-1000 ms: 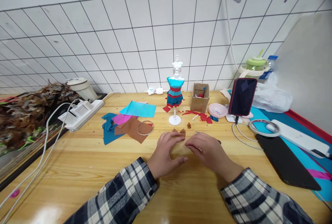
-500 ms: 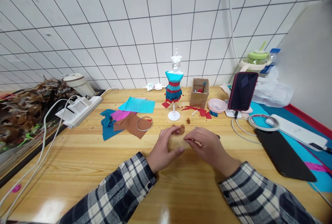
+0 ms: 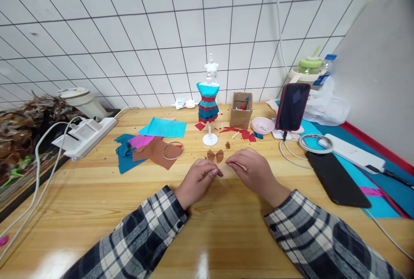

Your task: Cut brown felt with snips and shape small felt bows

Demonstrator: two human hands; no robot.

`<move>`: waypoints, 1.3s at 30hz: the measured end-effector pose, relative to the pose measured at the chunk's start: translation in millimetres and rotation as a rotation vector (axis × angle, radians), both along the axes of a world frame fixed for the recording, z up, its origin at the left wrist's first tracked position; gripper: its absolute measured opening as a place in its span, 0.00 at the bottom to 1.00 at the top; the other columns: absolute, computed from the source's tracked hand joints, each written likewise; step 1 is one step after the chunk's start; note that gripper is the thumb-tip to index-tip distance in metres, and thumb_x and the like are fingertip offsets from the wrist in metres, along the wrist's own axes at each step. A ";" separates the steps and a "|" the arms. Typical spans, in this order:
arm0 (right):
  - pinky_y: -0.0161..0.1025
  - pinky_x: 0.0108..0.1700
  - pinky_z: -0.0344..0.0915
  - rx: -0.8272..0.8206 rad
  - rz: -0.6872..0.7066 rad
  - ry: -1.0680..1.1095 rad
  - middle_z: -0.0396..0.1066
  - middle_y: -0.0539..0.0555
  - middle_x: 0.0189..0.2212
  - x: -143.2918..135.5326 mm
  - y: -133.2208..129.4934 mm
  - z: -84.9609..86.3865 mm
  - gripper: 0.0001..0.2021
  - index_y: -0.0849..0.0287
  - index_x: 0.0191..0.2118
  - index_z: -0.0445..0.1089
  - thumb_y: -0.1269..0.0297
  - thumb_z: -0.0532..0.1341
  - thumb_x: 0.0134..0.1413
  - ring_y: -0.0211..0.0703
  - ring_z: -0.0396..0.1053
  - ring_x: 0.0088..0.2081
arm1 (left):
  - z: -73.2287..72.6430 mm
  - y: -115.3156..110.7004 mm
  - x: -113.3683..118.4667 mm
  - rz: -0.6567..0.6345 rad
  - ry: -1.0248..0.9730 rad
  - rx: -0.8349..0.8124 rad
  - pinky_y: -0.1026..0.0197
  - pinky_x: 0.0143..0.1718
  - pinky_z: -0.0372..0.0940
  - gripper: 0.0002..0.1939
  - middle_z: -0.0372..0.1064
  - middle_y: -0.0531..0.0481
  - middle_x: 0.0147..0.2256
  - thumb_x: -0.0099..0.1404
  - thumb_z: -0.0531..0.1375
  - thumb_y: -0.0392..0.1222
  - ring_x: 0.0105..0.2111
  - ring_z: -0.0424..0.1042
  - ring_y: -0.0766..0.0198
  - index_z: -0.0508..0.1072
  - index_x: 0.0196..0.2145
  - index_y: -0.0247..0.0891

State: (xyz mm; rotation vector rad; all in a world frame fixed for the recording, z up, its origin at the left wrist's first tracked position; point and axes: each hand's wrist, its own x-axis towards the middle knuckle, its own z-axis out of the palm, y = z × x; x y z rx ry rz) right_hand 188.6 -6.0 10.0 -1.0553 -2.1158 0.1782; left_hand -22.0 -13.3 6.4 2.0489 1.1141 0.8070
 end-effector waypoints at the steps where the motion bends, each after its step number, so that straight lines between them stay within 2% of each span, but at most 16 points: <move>1: 0.40 0.40 0.63 -0.005 -0.001 -0.017 0.75 0.52 0.33 0.7 0.6 0.0 0.07 0.56 0.36 0.73 0.65 0.58 0.60 0.42 0.68 0.37 | 0.7 -0.3 0.2 -0.010 0.004 -0.005 0.57 0.47 0.59 0.16 0.73 0.49 0.34 0.69 0.51 0.45 0.39 0.67 0.61 0.76 0.32 0.40; 5: 0.43 0.44 0.64 -0.057 0.027 -0.030 0.75 0.53 0.36 3.0 1.1 0.3 0.08 0.55 0.37 0.74 0.65 0.56 0.61 0.45 0.68 0.39 | 3.0 -1.6 0.8 -0.087 0.011 -0.045 0.59 0.45 0.60 0.20 0.72 0.49 0.31 0.71 0.49 0.46 0.37 0.68 0.62 0.75 0.29 0.38; 7: 0.47 0.52 0.62 -0.124 0.083 0.033 0.72 0.56 0.46 4.4 0.0 1.6 0.12 0.56 0.47 0.71 0.67 0.57 0.59 0.48 0.66 0.48 | 2.8 -2.3 0.6 -0.097 0.032 -0.021 0.58 0.45 0.60 0.21 0.72 0.48 0.31 0.71 0.47 0.47 0.37 0.68 0.62 0.74 0.29 0.38; 9: 0.50 0.58 0.58 -0.228 0.187 0.140 0.65 0.58 0.56 6.0 -2.3 4.7 0.24 0.56 0.59 0.62 0.69 0.57 0.56 0.50 0.60 0.57 | 2.0 -2.8 0.1 -0.104 0.086 0.021 0.57 0.46 0.59 0.22 0.71 0.48 0.31 0.71 0.46 0.47 0.38 0.67 0.61 0.75 0.29 0.38; 10: 0.51 0.60 0.57 -0.288 0.254 0.204 0.62 0.58 0.59 6.6 -3.6 6.9 0.26 0.56 0.61 0.59 0.70 0.56 0.55 0.51 0.58 0.59 | 1.6 -3.1 -0.2 -0.107 0.121 0.042 0.56 0.46 0.59 0.22 0.71 0.47 0.32 0.71 0.46 0.47 0.38 0.67 0.60 0.75 0.29 0.38; 12: 0.51 0.60 0.58 -0.379 0.353 0.344 0.65 0.57 0.57 7.0 -6.3 11.9 0.23 0.55 0.57 0.64 0.71 0.54 0.55 0.49 0.60 0.59 | 1.3 -3.7 -0.4 -0.108 0.187 0.077 0.55 0.46 0.58 0.22 0.71 0.47 0.32 0.72 0.46 0.46 0.38 0.66 0.60 0.75 0.30 0.39; 14: 0.49 0.58 0.60 -0.395 0.359 0.416 0.70 0.56 0.52 5.6 -8.2 15.4 0.17 0.55 0.50 0.70 0.70 0.53 0.56 0.48 0.65 0.55 | 1.8 -4.3 -0.2 -0.102 0.234 0.105 0.55 0.46 0.58 0.21 0.71 0.47 0.33 0.71 0.46 0.46 0.38 0.66 0.59 0.75 0.30 0.39; 18: 0.47 0.52 0.64 -0.278 0.197 0.293 0.74 0.55 0.42 -0.6 -6.8 11.6 0.11 0.55 0.43 0.74 0.68 0.58 0.55 0.46 0.69 0.47 | 2.6 -4.7 0.1 -0.075 0.257 0.129 0.54 0.43 0.59 0.20 0.71 0.47 0.32 0.71 0.47 0.45 0.37 0.66 0.59 0.75 0.29 0.39; 23: 0.38 0.35 0.67 -0.274 -0.028 0.134 0.74 0.55 0.37 9.3 7.1 -5.0 0.12 0.56 0.45 0.73 0.66 0.58 0.56 0.41 0.70 0.33 | 0.9 -1.0 -3.5 0.004 0.252 0.136 0.55 0.43 0.58 0.18 0.71 0.48 0.32 0.71 0.47 0.43 0.37 0.66 0.59 0.73 0.29 0.39; 24: 0.38 0.35 0.67 -0.280 -0.050 0.067 0.74 0.54 0.37 15.3 11.1 -7.8 0.12 0.56 0.46 0.73 0.66 0.58 0.56 0.41 0.70 0.33 | 1.0 -0.4 -4.4 0.012 0.256 0.144 0.55 0.43 0.58 0.18 0.71 0.48 0.33 0.71 0.47 0.43 0.37 0.66 0.59 0.73 0.29 0.39; 26: 0.40 0.41 0.67 -0.256 -0.050 -0.086 0.74 0.55 0.42 29.0 19.4 -12.6 0.15 0.54 0.49 0.72 0.67 0.58 0.56 0.44 0.71 0.41 | 1.8 -0.2 -5.2 0.011 0.269 0.170 0.55 0.44 0.58 0.17 0.71 0.48 0.34 0.71 0.47 0.43 0.39 0.66 0.59 0.73 0.30 0.39; 29: 0.40 0.42 0.66 -0.281 -0.076 -0.178 0.75 0.53 0.42 46.3 30.3 -18.0 0.14 0.54 0.49 0.73 0.66 0.57 0.57 0.44 0.71 0.42 | 3.5 -2.9 -2.3 -0.023 0.292 0.230 0.52 0.49 0.57 0.12 0.71 0.46 0.45 0.69 0.50 0.43 0.46 0.65 0.57 0.71 0.37 0.40; 31: 0.39 0.40 0.66 -0.297 -0.113 -0.188 0.75 0.52 0.41 52.2 35.2 -20.4 0.13 0.54 0.46 0.74 0.66 0.57 0.57 0.43 0.71 0.40 | 3.2 -5.0 2.8 -0.050 0.338 0.267 0.49 0.53 0.55 0.09 0.65 0.45 0.55 0.67 0.54 0.46 0.53 0.60 0.53 0.69 0.40 0.40; 33: 0.39 0.40 0.66 -0.285 -0.182 -0.186 0.75 0.52 0.41 54.2 37.9 -21.4 0.12 0.54 0.44 0.75 0.66 0.58 0.56 0.43 0.72 0.39 | 1.3 -5.8 10.5 -0.078 0.412 0.301 0.46 0.54 0.54 0.10 0.57 0.45 0.61 0.64 0.57 0.48 0.56 0.56 0.50 0.68 0.38 0.40; 36: 0.39 0.38 0.65 -0.255 -0.314 -0.177 0.75 0.52 0.41 54.5 39.0 -20.9 0.12 0.54 0.43 0.75 0.65 0.58 0.56 0.42 0.72 0.36 | -2.9 -2.9 26.2 -0.114 0.512 0.358 0.44 0.52 0.55 0.12 0.54 0.44 0.63 0.65 0.56 0.50 0.57 0.55 0.48 0.68 0.37 0.38; 39: 0.38 0.35 0.64 -0.276 -0.390 -0.184 0.75 0.51 0.41 55.4 38.9 -20.6 0.12 0.53 0.43 0.75 0.64 0.58 0.55 0.42 0.72 0.34 | -6.4 3.4 44.6 -0.090 0.590 0.424 0.42 0.50 0.55 0.14 0.57 0.42 0.62 0.66 0.54 0.51 0.56 0.57 0.46 0.69 0.39 0.38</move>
